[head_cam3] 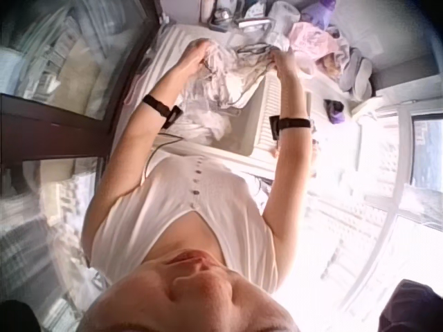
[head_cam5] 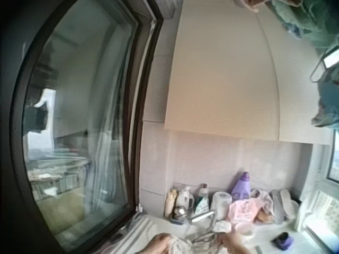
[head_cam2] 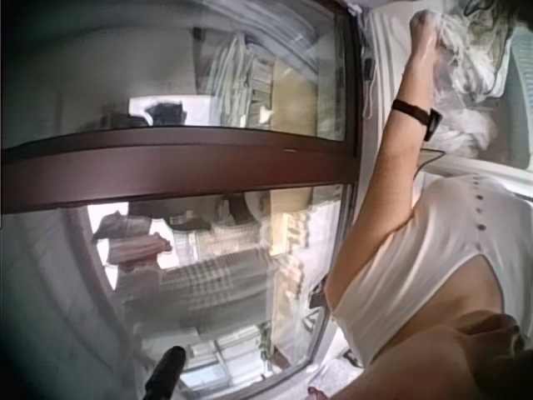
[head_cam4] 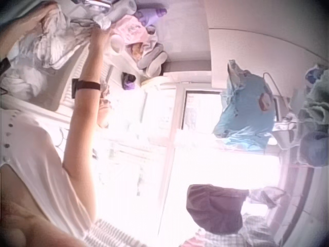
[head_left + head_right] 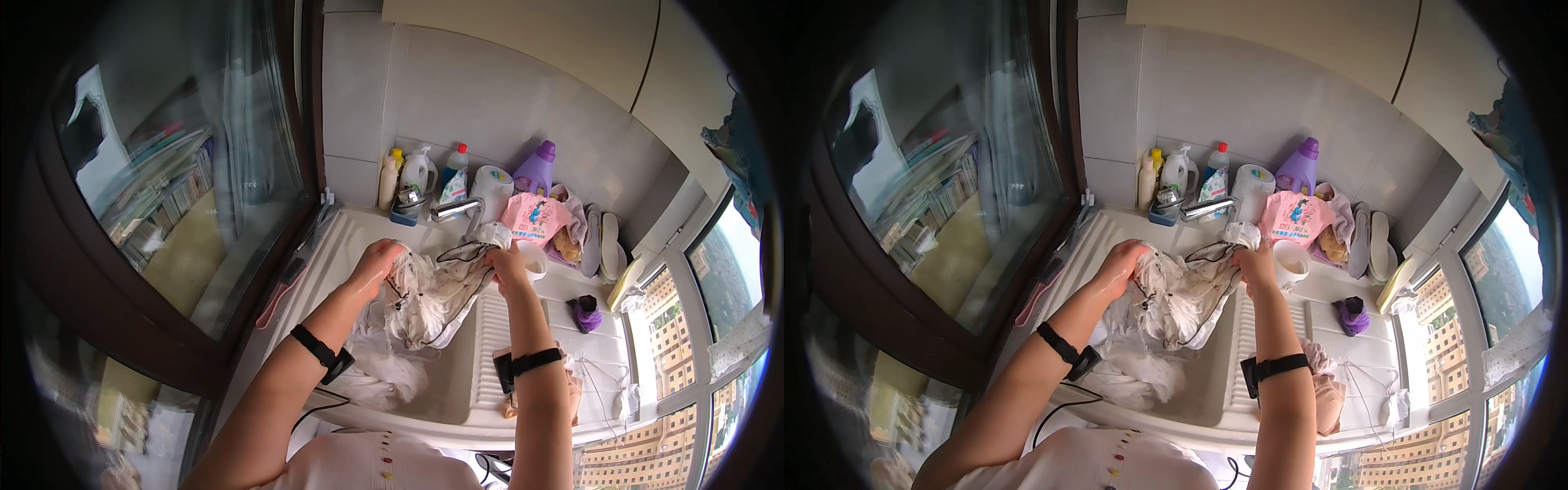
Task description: The person washes white clothes by hand in a laundry sink, submerging them in water, scrubbing the fabric against itself, and wringing out the items one by one.
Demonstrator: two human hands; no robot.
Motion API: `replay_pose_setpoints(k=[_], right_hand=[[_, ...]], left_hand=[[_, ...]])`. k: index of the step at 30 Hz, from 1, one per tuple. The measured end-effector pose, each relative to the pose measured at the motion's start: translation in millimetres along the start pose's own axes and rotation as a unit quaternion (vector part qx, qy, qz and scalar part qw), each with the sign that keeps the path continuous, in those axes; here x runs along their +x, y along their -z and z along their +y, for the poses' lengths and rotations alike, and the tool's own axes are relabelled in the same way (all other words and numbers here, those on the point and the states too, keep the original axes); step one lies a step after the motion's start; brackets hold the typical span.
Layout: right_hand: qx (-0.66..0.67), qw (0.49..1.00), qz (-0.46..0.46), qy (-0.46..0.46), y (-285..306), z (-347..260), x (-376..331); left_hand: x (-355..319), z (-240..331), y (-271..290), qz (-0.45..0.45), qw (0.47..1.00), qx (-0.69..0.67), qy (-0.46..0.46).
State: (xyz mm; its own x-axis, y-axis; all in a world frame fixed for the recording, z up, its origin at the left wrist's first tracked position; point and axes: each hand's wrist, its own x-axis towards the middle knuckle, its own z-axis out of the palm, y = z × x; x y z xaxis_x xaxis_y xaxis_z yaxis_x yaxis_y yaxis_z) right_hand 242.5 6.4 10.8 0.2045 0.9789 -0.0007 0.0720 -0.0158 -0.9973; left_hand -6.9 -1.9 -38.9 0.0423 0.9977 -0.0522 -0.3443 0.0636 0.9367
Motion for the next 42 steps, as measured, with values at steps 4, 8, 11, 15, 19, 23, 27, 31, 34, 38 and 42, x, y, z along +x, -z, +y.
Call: replay_pose_setpoints(k=[4,8,11,15,19,23,27,31,34,38,42], right_hand=[[-0.058,0.985,-0.023,-0.161,-6.7,74.1,10.4],[-0.192,0.960,-0.059,-0.195,-22.0,128.6,13.7],[-0.297,0.932,-0.079,-0.190,-26.9,176.0,20.6],[-0.528,0.834,-0.099,-0.127,-51.4,197.0,11.0],[-0.603,0.758,-0.242,-0.054,-82.2,200.2,-7.0],[-0.649,0.696,-0.298,-0.077,-95.7,223.1,-13.5],[-0.683,0.663,-0.282,-0.118,-84.3,258.7,-9.7],[-0.690,0.635,-0.313,-0.149,-95.0,255.2,-1.0],[-0.669,0.693,-0.225,-0.144,-74.2,360.6,10.6],[-0.632,0.723,-0.239,-0.140,-107.2,298.8,20.3],[-0.633,0.741,-0.198,-0.109,-85.9,292.3,24.3]], left_hand=[[-3.6,36.3,-1.0,0.002,0.996,0.047,-0.073],[-0.6,15.2,2.0,-0.071,0.720,0.674,-0.153],[17.6,-49.3,27.9,-0.095,0.685,0.718,-0.075],[14.2,-106.3,56.6,-0.120,0.707,0.696,0.019],[8.3,-143.2,52.3,-0.232,0.568,0.785,0.087],[6.1,-165.6,48.6,-0.262,0.557,0.783,0.090],[16.6,-204.2,49.9,-0.306,0.555,0.773,0.025],[21.5,-245.4,62.0,-0.320,0.545,0.772,0.068],[36.6,-290.6,60.0,-0.297,0.569,0.767,0.028],[47.6,-301.2,89.8,-0.249,0.678,0.687,0.083],[65.0,-199.5,20.9,-0.302,0.633,0.694,0.162]])
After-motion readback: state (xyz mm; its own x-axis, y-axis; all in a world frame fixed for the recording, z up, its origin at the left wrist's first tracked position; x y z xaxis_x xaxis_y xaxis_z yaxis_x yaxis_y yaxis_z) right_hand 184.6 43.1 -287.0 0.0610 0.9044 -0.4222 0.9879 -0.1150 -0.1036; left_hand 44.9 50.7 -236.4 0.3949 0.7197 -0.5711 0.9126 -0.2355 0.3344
